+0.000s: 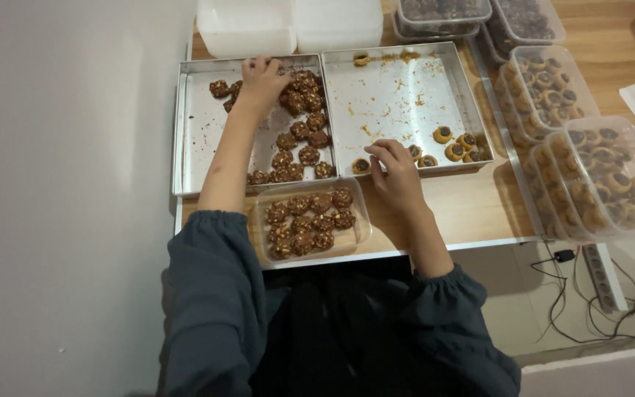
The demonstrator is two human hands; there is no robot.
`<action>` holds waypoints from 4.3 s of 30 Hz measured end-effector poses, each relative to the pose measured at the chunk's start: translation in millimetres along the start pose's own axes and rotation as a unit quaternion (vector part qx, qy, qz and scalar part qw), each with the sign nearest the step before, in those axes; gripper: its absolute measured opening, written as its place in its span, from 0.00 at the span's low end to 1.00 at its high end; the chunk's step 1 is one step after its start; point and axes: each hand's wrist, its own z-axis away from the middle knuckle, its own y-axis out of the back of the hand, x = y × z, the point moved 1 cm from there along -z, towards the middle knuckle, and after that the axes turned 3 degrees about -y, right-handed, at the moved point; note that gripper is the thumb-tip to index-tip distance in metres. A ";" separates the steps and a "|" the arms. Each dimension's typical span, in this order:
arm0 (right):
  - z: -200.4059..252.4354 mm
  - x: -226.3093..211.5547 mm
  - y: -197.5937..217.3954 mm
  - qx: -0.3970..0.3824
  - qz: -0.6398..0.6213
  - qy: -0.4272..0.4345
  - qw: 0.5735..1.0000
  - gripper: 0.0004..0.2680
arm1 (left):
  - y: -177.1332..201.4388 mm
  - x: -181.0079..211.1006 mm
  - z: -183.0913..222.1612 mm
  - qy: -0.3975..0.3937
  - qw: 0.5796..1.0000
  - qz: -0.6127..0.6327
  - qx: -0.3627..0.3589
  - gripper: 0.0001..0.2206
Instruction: Arranging chocolate-covered cookies from a metal tray into a plastic container for packaging.
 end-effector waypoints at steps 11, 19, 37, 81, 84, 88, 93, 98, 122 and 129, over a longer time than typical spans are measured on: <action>-2.1 -1.0 0.9 0.012 0.004 0.018 1.000 0.08 | -23.1 0.3 -8.5 0.006 0.997 -0.072 0.000 0.10; -2.9 -0.2 -2.6 0.051 0.032 0.006 0.998 0.09 | -48.4 -11.6 -7.0 -0.002 0.991 -0.071 0.110 0.13; -1.1 3.8 -8.3 0.050 0.050 -0.002 0.997 0.08 | -37.4 -34.1 23.9 -0.036 0.962 -0.181 0.200 0.19; -3.3 3.2 -0.4 0.062 0.036 -0.001 0.997 0.09 | 67.1 197.5 152.6 -0.308 0.933 0.185 -0.021 0.22; -5.4 -0.7 2.0 0.061 0.033 -0.001 0.998 0.09 | 68.8 199.4 154.1 -0.307 0.934 0.184 -0.011 0.23; -3.4 2.7 -0.2 0.064 0.038 0.006 0.997 0.08 | 60.2 206.7 154.8 -0.310 0.941 0.124 0.050 0.23; -5.5 -1.3 2.0 0.063 0.034 0.005 0.997 0.08 | 22.2 219.7 149.4 -0.324 0.918 0.055 0.222 0.28; -6.1 -6.2 7.8 0.059 -0.019 0.000 0.998 0.10 | 72.3 201.2 169.9 -0.259 0.957 0.107 0.078 0.20; 49.9 -89.2 39.4 -0.165 0.087 0.061 0.980 0.10 | 67.0 171.8 229.7 -0.087 0.980 0.164 0.065 0.17; 50.5 -92.3 31.3 -0.162 0.109 0.073 0.978 0.07 | 49.3 169.6 243.8 -0.060 0.983 0.175 0.024 0.18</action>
